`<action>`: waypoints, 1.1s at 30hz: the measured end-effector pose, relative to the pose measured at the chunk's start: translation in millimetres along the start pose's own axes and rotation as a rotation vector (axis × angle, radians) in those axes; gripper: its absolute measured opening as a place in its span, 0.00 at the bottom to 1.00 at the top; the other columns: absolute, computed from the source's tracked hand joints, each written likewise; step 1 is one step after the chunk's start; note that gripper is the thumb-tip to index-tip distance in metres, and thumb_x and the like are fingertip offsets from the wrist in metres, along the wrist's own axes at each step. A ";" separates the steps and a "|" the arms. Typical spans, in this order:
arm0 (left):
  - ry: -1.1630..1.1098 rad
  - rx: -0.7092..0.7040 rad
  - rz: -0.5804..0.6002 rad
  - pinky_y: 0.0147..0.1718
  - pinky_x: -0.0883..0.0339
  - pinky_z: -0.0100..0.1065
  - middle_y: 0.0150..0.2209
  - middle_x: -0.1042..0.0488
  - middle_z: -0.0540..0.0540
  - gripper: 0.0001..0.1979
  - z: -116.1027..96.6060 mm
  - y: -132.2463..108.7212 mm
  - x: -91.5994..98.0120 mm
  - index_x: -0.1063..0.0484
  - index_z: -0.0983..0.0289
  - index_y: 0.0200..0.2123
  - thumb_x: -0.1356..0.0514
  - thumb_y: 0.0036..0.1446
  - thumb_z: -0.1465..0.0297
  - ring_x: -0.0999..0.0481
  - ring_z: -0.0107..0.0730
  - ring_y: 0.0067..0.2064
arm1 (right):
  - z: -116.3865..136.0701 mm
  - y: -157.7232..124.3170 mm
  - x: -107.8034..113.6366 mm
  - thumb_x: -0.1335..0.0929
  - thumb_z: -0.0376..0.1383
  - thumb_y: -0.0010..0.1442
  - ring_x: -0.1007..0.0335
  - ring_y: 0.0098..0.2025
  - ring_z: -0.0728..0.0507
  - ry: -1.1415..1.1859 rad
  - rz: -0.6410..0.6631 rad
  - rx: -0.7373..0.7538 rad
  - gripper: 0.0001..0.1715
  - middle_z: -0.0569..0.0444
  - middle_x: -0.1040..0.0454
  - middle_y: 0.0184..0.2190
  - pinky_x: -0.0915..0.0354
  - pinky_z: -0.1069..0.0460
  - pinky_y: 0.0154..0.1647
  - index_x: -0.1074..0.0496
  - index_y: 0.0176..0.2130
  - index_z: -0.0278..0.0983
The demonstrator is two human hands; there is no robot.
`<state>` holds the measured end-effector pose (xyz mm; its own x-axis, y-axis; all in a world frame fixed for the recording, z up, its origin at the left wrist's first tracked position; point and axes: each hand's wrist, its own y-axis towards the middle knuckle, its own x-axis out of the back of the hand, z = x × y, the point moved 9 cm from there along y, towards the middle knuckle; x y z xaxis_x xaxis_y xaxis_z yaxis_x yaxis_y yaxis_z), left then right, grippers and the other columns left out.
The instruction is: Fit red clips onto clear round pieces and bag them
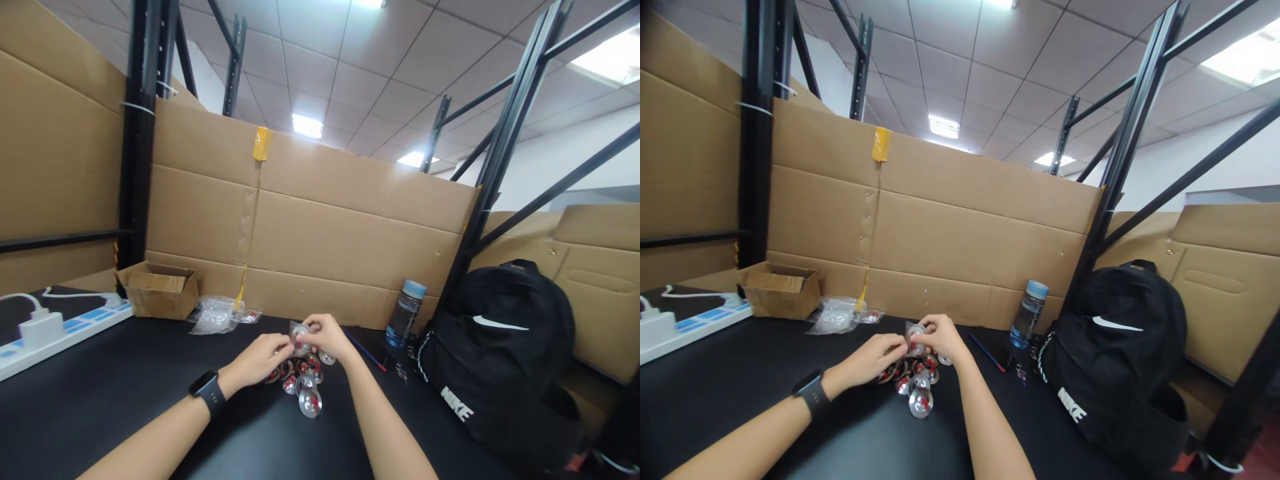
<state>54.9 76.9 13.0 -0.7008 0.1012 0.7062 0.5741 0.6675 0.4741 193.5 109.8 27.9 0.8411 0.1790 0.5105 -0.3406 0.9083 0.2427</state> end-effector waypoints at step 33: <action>-0.235 0.017 -0.287 0.53 0.31 0.42 0.58 0.30 0.61 0.22 4.7 -5.2 12.8 0.38 0.59 0.57 0.41 0.63 0.59 0.25 0.42 0.55 | 30.3 -15.6 20.1 0.31 0.48 0.61 0.27 0.27 0.45 -0.016 -0.320 0.208 0.17 0.52 0.22 0.27 0.34 0.53 0.27 0.21 0.36 0.37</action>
<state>40.9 78.1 17.1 -0.9113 0.0732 0.4052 0.3345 0.7056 0.6247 203.0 87.8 59.5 0.9126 -0.1084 0.3943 -0.1416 0.8207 0.5535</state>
